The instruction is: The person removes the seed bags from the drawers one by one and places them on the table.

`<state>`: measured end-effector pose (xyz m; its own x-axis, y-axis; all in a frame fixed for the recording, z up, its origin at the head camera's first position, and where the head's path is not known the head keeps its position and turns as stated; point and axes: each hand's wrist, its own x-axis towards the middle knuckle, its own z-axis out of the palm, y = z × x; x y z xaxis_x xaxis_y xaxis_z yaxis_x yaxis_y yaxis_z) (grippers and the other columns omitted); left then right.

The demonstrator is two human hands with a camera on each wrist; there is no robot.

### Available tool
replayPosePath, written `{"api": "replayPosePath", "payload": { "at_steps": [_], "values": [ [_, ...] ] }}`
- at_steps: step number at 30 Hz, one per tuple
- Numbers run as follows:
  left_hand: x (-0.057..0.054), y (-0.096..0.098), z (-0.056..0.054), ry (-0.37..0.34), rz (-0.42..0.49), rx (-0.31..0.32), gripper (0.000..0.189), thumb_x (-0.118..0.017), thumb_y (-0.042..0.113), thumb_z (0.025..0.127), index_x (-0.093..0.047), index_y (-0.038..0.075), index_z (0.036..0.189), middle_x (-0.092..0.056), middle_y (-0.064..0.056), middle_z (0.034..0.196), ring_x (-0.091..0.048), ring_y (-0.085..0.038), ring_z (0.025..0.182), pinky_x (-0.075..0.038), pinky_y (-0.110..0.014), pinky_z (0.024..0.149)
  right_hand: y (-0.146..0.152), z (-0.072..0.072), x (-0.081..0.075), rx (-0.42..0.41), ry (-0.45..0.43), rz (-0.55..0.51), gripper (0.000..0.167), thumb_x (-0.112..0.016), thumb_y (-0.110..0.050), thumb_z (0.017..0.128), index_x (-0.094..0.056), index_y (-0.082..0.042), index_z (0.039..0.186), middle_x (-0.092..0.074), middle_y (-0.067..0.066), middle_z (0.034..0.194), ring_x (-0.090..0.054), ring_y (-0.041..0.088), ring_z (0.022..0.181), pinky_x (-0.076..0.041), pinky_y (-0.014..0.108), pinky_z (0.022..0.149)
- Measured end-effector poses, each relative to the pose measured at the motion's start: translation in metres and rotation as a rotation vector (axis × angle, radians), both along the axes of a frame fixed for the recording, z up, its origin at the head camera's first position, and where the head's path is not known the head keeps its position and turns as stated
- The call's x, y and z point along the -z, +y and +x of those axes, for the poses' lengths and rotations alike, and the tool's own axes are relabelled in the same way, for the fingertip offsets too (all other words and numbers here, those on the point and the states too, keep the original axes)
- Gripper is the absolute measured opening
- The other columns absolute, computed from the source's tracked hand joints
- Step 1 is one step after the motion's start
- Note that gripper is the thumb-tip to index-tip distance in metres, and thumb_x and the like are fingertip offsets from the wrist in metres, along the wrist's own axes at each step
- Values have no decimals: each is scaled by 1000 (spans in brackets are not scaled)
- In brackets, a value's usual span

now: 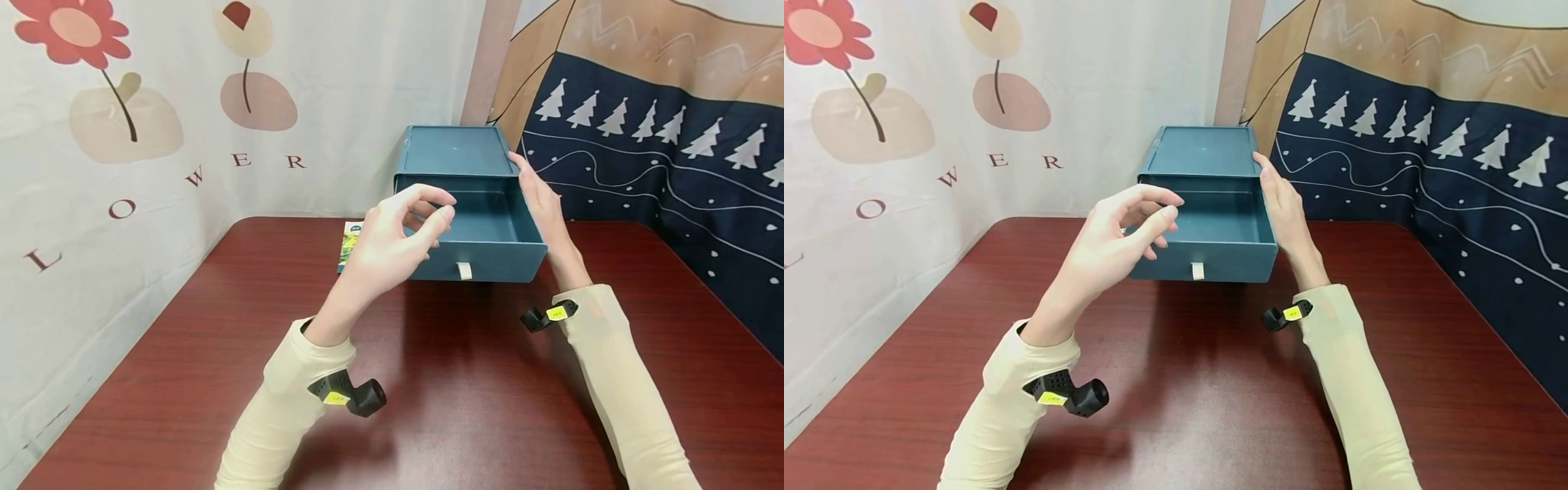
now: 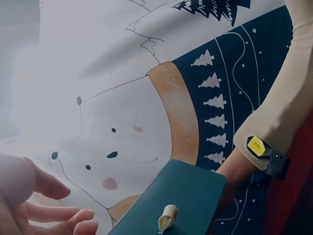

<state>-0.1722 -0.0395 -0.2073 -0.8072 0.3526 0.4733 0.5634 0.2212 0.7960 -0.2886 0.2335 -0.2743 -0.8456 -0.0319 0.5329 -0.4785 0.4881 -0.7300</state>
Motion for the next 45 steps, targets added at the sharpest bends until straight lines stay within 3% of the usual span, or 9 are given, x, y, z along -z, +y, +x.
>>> {"api": "replayPosePath", "payload": {
  "at_steps": [10, 21, 31, 45],
  "values": [
    [4, -3, 3, -23, -51, 8, 18, -62, 22, 101, -68, 13, 116, -70, -3, 89, -68, -26, 73, -57, -34, 68, -1, -2, 0, 6, 16, 14, 53, -28, -45, 110, -39, -23, 157, -36, 0, 160, -37, 18, 144, -26, 44, 119],
    [11, -2, 6, -25, -66, 35, 15, -63, 21, 101, -71, 10, 108, -71, 0, 81, -66, -21, 68, -55, -34, 68, -1, 0, 1, 12, 3, 15, 54, -28, -47, 110, -38, -23, 157, -35, -1, 161, -37, 18, 144, -26, 46, 118],
    [17, -1, 7, 20, -98, 36, 15, -64, 23, 100, -73, 11, 99, -70, 4, 75, -63, -15, 64, -51, -31, 64, -2, 1, 0, 24, 4, 23, 54, -27, -48, 110, -38, -24, 157, -36, -1, 161, -37, 19, 145, -26, 47, 118],
    [19, 1, 11, -8, -185, 28, 18, -62, 28, 101, -74, 14, 97, -68, 6, 73, -62, -12, 63, -51, -31, 66, -2, 3, 0, 20, -3, 11, 54, -27, -48, 110, -38, -25, 157, -36, -1, 161, -39, 22, 144, -28, 51, 117]
  ]
}}
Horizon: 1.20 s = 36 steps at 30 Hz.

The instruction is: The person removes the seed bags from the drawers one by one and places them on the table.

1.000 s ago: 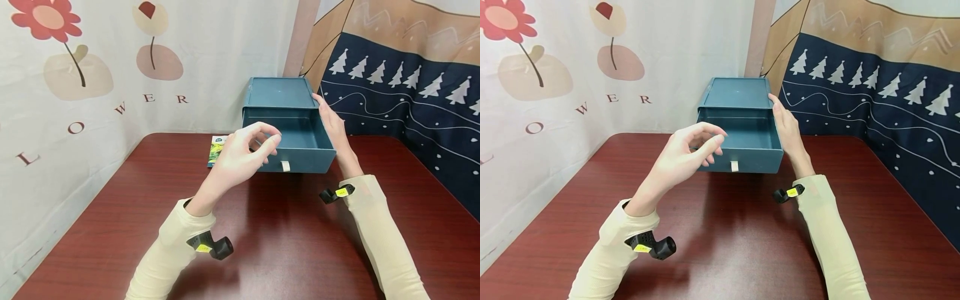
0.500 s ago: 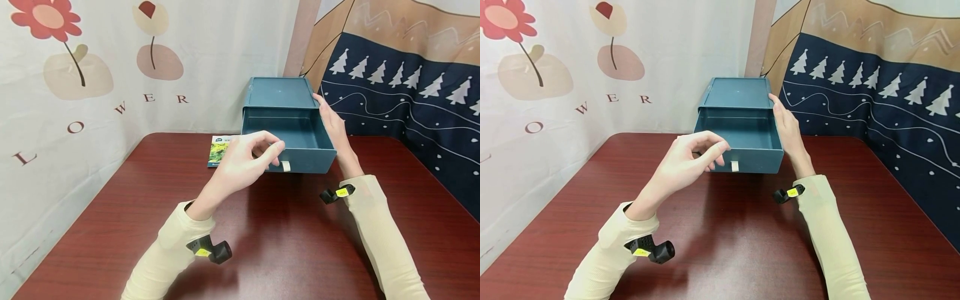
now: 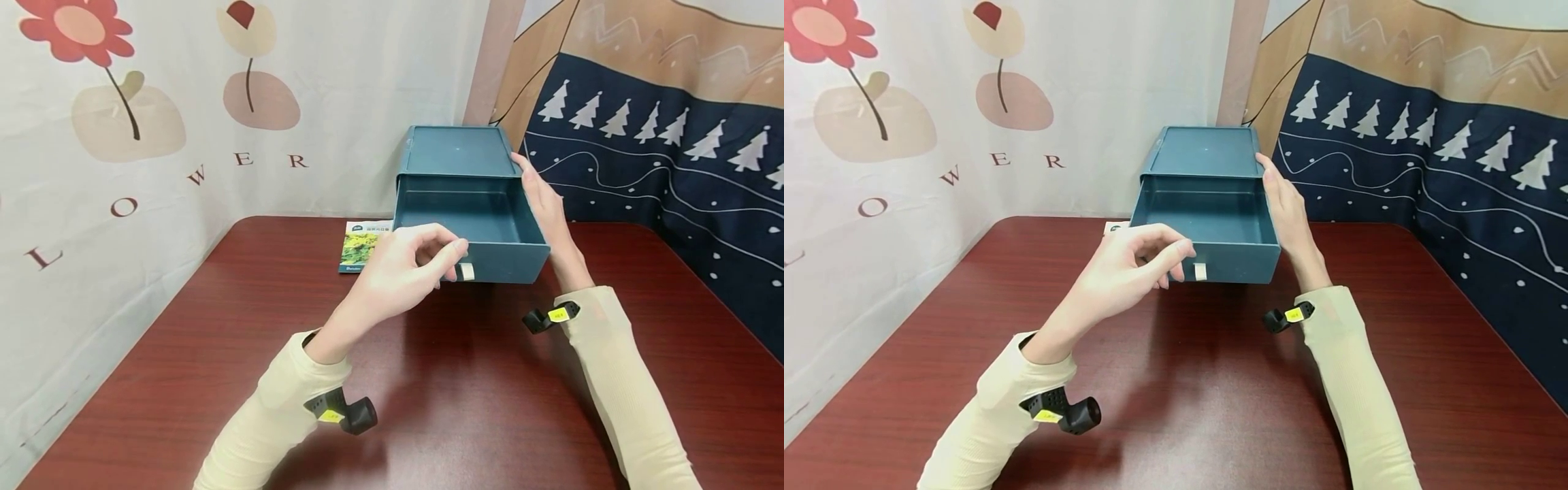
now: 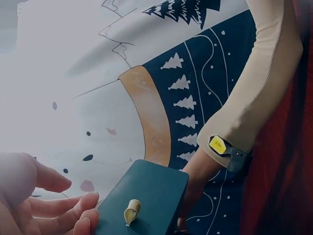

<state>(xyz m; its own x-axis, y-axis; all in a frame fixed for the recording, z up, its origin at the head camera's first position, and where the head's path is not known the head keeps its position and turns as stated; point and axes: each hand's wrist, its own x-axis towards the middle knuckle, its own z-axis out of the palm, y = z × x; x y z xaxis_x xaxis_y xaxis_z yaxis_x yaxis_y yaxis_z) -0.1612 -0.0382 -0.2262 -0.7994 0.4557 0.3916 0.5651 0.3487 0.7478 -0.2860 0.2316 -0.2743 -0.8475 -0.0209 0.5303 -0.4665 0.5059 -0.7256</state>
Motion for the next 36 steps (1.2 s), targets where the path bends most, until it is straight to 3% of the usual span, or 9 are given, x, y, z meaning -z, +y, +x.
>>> {"api": "replayPosePath", "payload": {
  "at_steps": [16, 28, 36],
  "values": [
    [3, 2, -1, -98, -162, 16, 23, -59, 31, 103, -72, 13, 98, -67, 5, 71, -64, -15, 62, -54, -30, 64, 0, 1, -1, 3, -9, -8, 54, -27, -49, 110, -38, -26, 157, -36, -2, 161, -38, 20, 144, -27, 50, 118],
    [6, 2, -4, -133, -248, 6, 24, -58, 34, 103, -75, 18, 100, -68, 6, 69, -64, -17, 62, -51, -31, 64, -2, 0, -1, 4, -17, -12, 52, -27, -48, 110, -38, -27, 157, -35, -3, 161, -37, 20, 144, -27, 51, 118],
    [9, 6, -4, -142, -315, 15, 29, -57, 37, 103, -73, 16, 91, -67, 8, 67, -63, -13, 57, -50, -30, 66, -1, -1, 0, 0, -15, -12, 53, -27, -48, 110, -37, -26, 157, -35, -1, 161, -37, 21, 145, -26, 51, 118]
  ]
}}
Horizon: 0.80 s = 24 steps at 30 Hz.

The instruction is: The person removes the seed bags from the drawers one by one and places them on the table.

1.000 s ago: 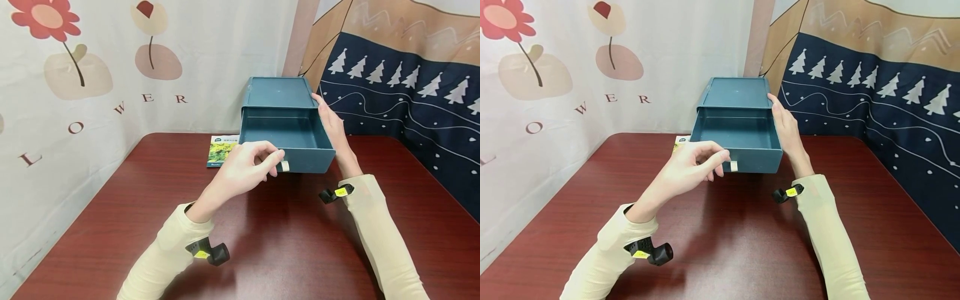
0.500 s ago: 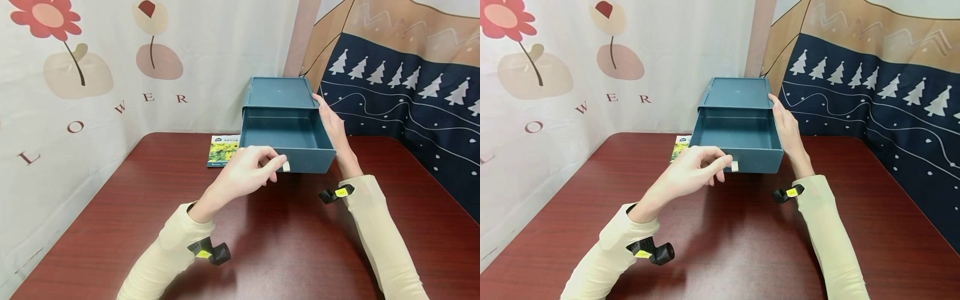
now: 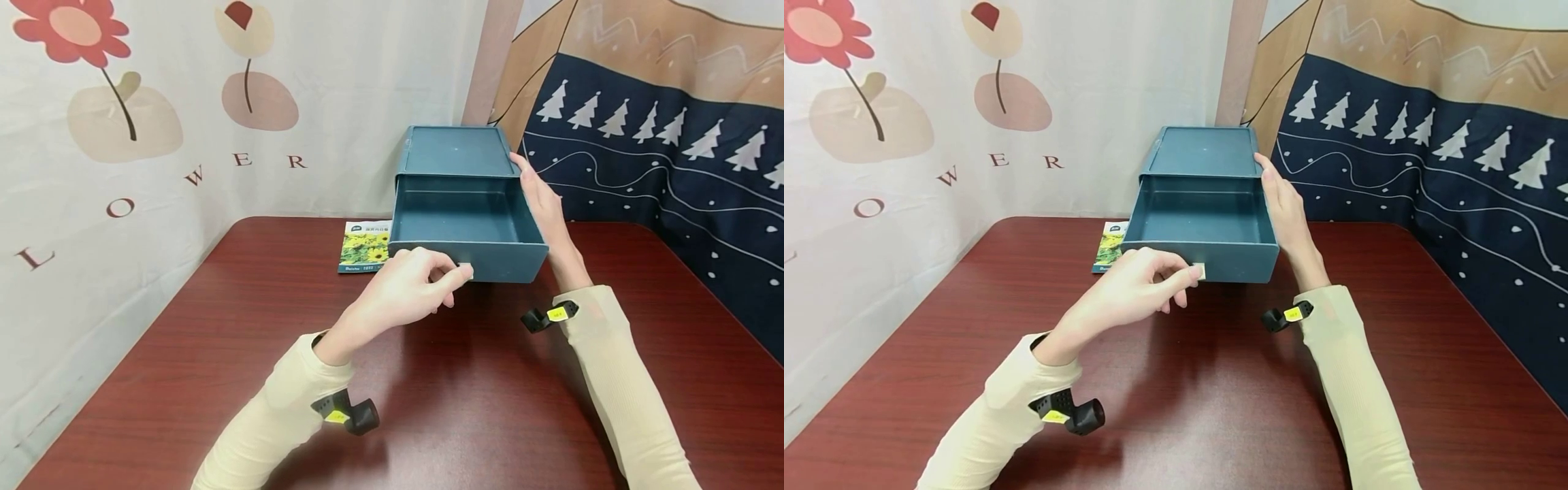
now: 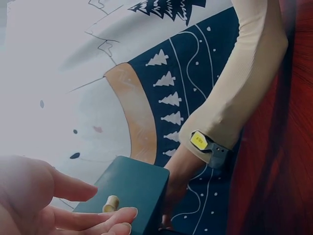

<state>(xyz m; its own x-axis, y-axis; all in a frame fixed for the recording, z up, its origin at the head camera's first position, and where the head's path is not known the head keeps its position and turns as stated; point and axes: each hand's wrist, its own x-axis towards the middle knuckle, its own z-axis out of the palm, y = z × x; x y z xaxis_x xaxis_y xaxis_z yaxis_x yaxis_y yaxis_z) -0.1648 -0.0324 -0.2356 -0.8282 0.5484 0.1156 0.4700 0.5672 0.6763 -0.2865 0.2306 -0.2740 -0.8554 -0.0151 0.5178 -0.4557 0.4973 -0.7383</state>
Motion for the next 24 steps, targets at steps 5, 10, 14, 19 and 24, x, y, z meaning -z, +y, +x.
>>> {"api": "replayPosePath", "payload": {
  "at_steps": [5, 10, 14, 19, 24],
  "values": [
    [3, 5, 1, -19, -25, 10, 31, -57, 37, 103, -72, 16, 86, -67, 8, 67, -63, -12, 57, -50, -28, 65, 0, 0, 1, -6, 4, 1, 53, -28, -47, 110, -37, -25, 158, -35, -1, 161, -38, 22, 144, -27, 52, 117],
    [7, 8, 1, 2, -37, 9, 29, -60, 35, 102, -72, 17, 83, -67, 9, 66, -61, -11, 58, -49, -27, 61, 0, 0, 0, -16, 6, -3, 53, -28, -46, 110, -37, -25, 158, -35, -2, 161, -38, 23, 144, -27, 53, 117],
    [10, 10, 0, 32, -22, 8, 28, -61, 31, 102, -71, 16, 81, -66, 10, 65, -60, -11, 55, -47, -27, 58, 0, 0, 0, -17, 6, -4, 52, -28, -45, 110, -37, -25, 158, -35, -1, 161, -38, 23, 144, -27, 52, 118],
    [11, 12, 1, 43, 3, -4, 26, -61, 29, 102, -72, 16, 83, -66, 10, 63, -60, -11, 54, -47, -26, 56, -1, 2, -1, -9, 2, -6, 52, -28, -45, 110, -37, -25, 157, -35, -1, 161, -38, 23, 144, -27, 52, 117],
    [12, 14, 1, 44, 16, -27, 26, -59, 30, 103, -72, 18, 83, -65, 12, 61, -59, -12, 54, -47, -27, 56, -1, 3, -1, -12, -2, -8, 52, -27, -45, 111, -37, -25, 158, -35, -1, 161, -38, 23, 144, -27, 52, 118]
  ]
}}
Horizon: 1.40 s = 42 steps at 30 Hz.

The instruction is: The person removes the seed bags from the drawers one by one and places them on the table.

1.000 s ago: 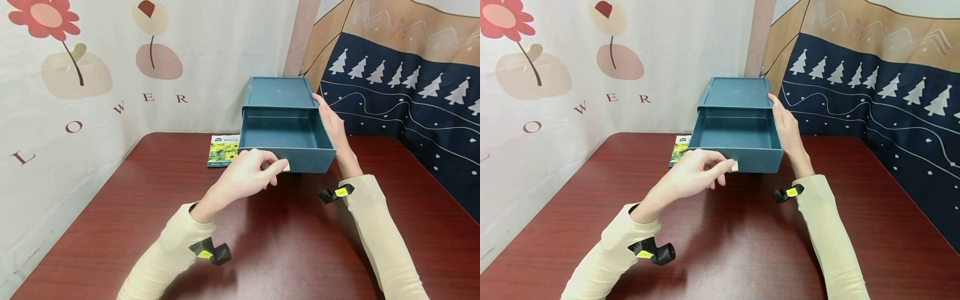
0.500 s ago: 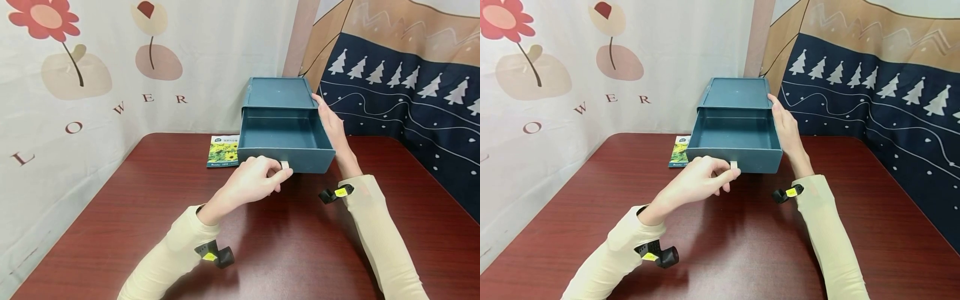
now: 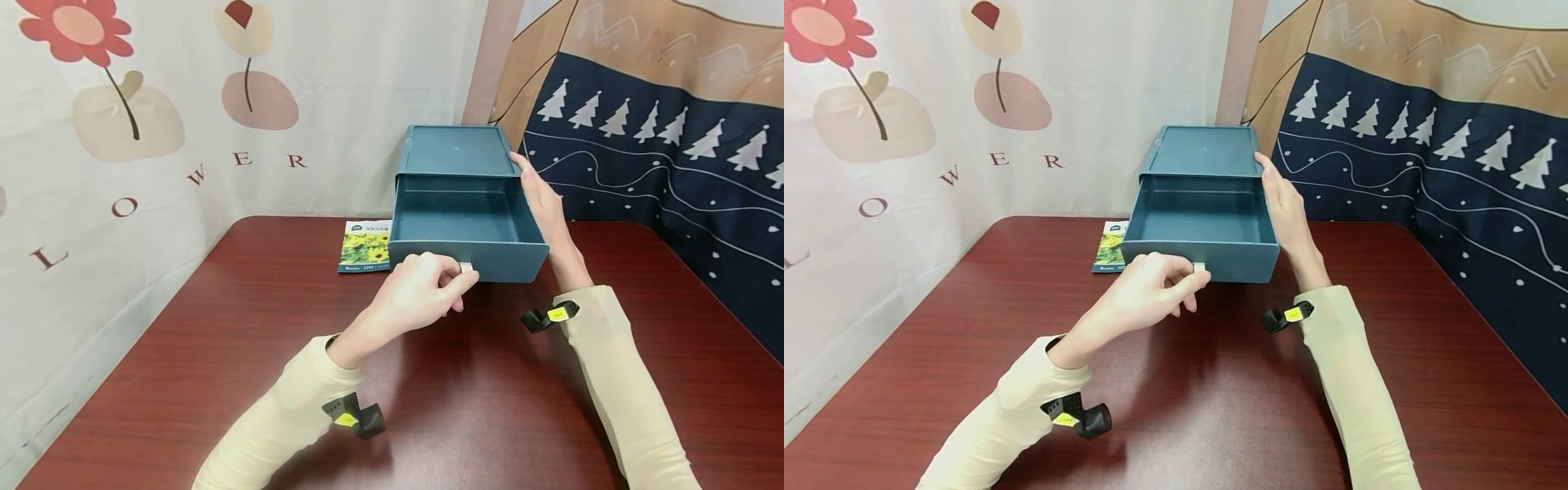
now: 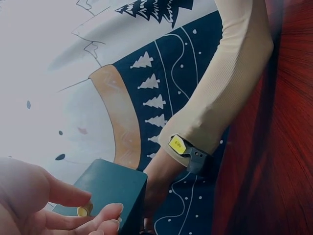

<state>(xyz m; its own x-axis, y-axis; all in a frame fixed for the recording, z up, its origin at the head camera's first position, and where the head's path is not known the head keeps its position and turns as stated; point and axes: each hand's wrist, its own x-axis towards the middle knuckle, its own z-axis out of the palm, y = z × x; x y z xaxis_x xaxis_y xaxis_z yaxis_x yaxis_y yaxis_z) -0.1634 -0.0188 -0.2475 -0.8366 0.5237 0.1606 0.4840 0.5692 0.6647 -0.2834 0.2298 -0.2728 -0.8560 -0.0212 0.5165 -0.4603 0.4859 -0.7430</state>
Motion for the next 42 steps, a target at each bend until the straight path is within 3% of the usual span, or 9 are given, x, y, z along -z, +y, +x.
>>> {"api": "replayPosePath", "payload": {
  "at_steps": [13, 25, 34, 42],
  "values": [
    [1, 1, 0, 6, 51, -10, 31, -57, 29, 104, -70, 17, 79, -65, 13, 64, -61, -11, 58, -48, -28, 58, 0, 0, 1, -5, -4, -5, 53, -28, -47, 110, -37, -26, 158, -36, 0, 161, -39, 25, 143, -29, 54, 116],
    [1, 2, -3, 60, 90, -5, 27, -60, 23, 103, -70, 13, 80, -68, 9, 68, -60, -10, 59, -45, -27, 59, 2, -1, 3, -16, 2, -10, 52, -28, -45, 110, -36, -24, 158, -36, 1, 161, -40, 25, 143, -29, 54, 116],
    [3, 1, -9, 73, 117, -23, 22, -61, 21, 102, -71, 13, 84, -69, 10, 69, -62, -10, 60, -47, -26, 64, 4, -3, 4, -25, 5, -16, 52, -28, -45, 110, -37, -25, 158, -37, 0, 160, -41, 26, 141, -30, 54, 116],
    [8, 0, -15, 67, 167, -31, 18, -62, 19, 101, -74, 12, 89, -72, 4, 73, -64, -11, 61, -50, -27, 68, 4, -3, 3, -24, -12, -22, 52, -28, -44, 111, -36, -26, 158, -35, -1, 161, -40, 26, 142, -30, 54, 116]
  ]
}}
